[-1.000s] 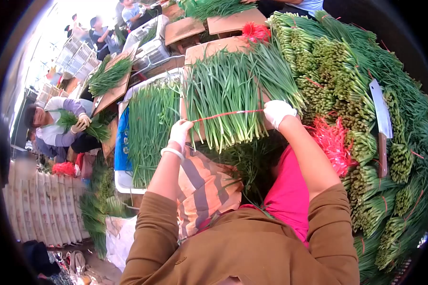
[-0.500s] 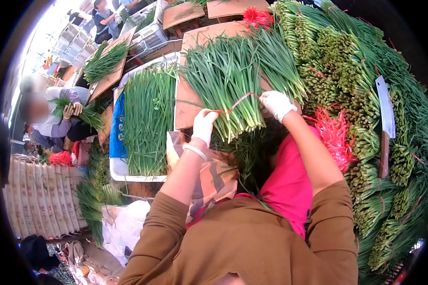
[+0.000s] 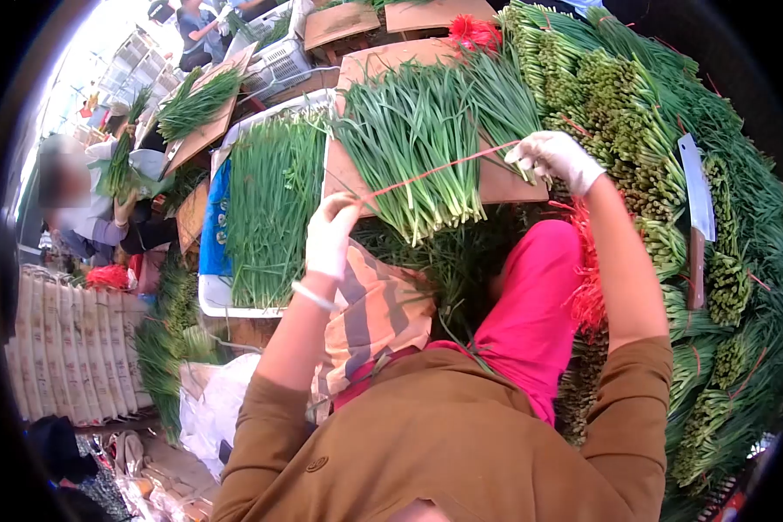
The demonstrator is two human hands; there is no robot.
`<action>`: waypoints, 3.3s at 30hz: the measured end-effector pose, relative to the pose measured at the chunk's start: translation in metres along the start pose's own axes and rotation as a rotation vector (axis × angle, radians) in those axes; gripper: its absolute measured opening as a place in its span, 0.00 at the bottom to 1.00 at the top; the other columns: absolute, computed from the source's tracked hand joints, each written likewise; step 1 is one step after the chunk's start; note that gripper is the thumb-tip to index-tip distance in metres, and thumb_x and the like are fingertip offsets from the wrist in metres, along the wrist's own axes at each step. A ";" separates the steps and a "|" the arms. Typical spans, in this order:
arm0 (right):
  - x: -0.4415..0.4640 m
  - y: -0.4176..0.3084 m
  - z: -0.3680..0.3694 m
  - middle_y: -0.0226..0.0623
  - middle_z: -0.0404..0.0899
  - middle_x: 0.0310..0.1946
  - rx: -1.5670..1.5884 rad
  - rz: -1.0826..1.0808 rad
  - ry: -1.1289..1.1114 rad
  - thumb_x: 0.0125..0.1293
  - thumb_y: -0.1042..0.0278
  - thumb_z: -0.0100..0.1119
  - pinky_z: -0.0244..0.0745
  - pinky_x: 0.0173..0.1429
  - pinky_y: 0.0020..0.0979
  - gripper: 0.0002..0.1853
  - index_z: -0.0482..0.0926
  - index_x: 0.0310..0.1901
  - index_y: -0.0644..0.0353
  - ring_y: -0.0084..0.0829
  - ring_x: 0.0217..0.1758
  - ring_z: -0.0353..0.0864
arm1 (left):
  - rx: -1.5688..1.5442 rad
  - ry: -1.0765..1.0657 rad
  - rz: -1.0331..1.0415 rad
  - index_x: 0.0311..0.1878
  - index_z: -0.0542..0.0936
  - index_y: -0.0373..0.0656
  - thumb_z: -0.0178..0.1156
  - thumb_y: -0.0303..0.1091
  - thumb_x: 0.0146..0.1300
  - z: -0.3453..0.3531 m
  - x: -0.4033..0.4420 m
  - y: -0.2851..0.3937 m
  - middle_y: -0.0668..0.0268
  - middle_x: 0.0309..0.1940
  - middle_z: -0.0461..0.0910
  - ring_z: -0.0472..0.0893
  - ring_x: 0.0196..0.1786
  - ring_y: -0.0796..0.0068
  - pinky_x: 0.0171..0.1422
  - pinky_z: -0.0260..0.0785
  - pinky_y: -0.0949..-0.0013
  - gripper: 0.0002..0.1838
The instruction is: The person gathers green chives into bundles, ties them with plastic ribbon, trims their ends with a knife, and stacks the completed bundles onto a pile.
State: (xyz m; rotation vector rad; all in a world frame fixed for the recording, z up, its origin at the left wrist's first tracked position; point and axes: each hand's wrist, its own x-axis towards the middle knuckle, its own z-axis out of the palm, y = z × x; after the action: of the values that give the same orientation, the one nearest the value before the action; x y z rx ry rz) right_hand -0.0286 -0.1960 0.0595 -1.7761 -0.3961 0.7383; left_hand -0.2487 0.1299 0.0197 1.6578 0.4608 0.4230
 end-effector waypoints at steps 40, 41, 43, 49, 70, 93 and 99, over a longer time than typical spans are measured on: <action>0.084 0.072 0.063 0.48 0.82 0.40 -1.178 -0.007 0.146 0.63 0.61 0.45 0.74 0.52 0.44 0.15 0.84 0.37 0.56 0.49 0.45 0.82 | 1.144 -0.307 -0.156 0.40 0.82 0.40 0.55 0.41 0.53 -0.014 0.085 -0.062 0.50 0.39 0.82 0.80 0.46 0.51 0.53 0.71 0.58 0.17; 0.086 0.077 0.060 0.49 0.82 0.40 -1.138 -0.055 0.190 0.63 0.60 0.46 0.74 0.52 0.45 0.15 0.83 0.37 0.57 0.49 0.45 0.81 | 1.087 -0.253 -0.081 0.39 0.82 0.39 0.55 0.41 0.52 -0.020 0.092 -0.080 0.49 0.38 0.82 0.80 0.45 0.51 0.52 0.71 0.58 0.17; 0.088 0.071 0.065 0.49 0.82 0.40 -1.128 -0.034 0.212 0.63 0.59 0.47 0.74 0.52 0.45 0.15 0.83 0.37 0.57 0.49 0.45 0.81 | 1.054 -0.198 -0.098 0.38 0.81 0.38 0.55 0.41 0.51 -0.016 0.091 -0.076 0.48 0.37 0.81 0.81 0.42 0.53 0.50 0.72 0.59 0.17; 0.081 0.060 0.061 0.43 0.80 0.35 -1.028 -0.289 0.319 0.60 0.61 0.58 0.74 0.46 0.43 0.08 0.80 0.34 0.54 0.47 0.41 0.79 | 0.125 -0.100 -0.484 0.34 0.77 0.40 0.59 0.34 0.52 -0.016 0.099 -0.087 0.66 0.29 0.80 0.75 0.26 0.74 0.29 0.65 0.67 0.09; 0.075 -0.003 0.164 0.39 0.80 0.31 -0.589 -0.653 0.238 0.56 0.66 0.64 0.73 0.39 0.38 0.06 0.79 0.31 0.58 0.42 0.36 0.80 | 0.162 0.101 -0.089 0.39 0.81 0.37 0.58 0.38 0.53 0.045 0.087 -0.058 0.55 0.35 0.84 0.82 0.40 0.64 0.49 0.71 0.65 0.15; 0.151 -0.010 0.229 0.37 0.82 0.31 -0.597 -0.612 0.077 0.51 0.68 0.65 0.76 0.44 0.37 0.04 0.84 0.28 0.56 0.41 0.37 0.82 | -0.131 0.218 -0.248 0.36 0.83 0.35 0.64 0.37 0.53 0.021 0.097 -0.068 0.62 0.30 0.83 0.79 0.34 0.75 0.44 0.71 0.71 0.14; 0.149 -0.031 0.235 0.37 0.82 0.35 -0.926 -0.454 0.008 0.53 0.63 0.66 0.76 0.46 0.38 0.06 0.85 0.31 0.54 0.40 0.40 0.82 | -0.662 0.186 -0.368 0.39 0.81 0.37 0.66 0.29 0.52 0.012 0.110 -0.102 0.65 0.32 0.82 0.79 0.34 0.74 0.42 0.72 0.71 0.11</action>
State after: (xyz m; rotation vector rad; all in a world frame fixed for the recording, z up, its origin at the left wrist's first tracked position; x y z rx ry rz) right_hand -0.0689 0.0753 0.0023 -2.3941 -1.2329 0.2063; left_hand -0.1554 0.1898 -0.0810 0.8755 0.6647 0.3989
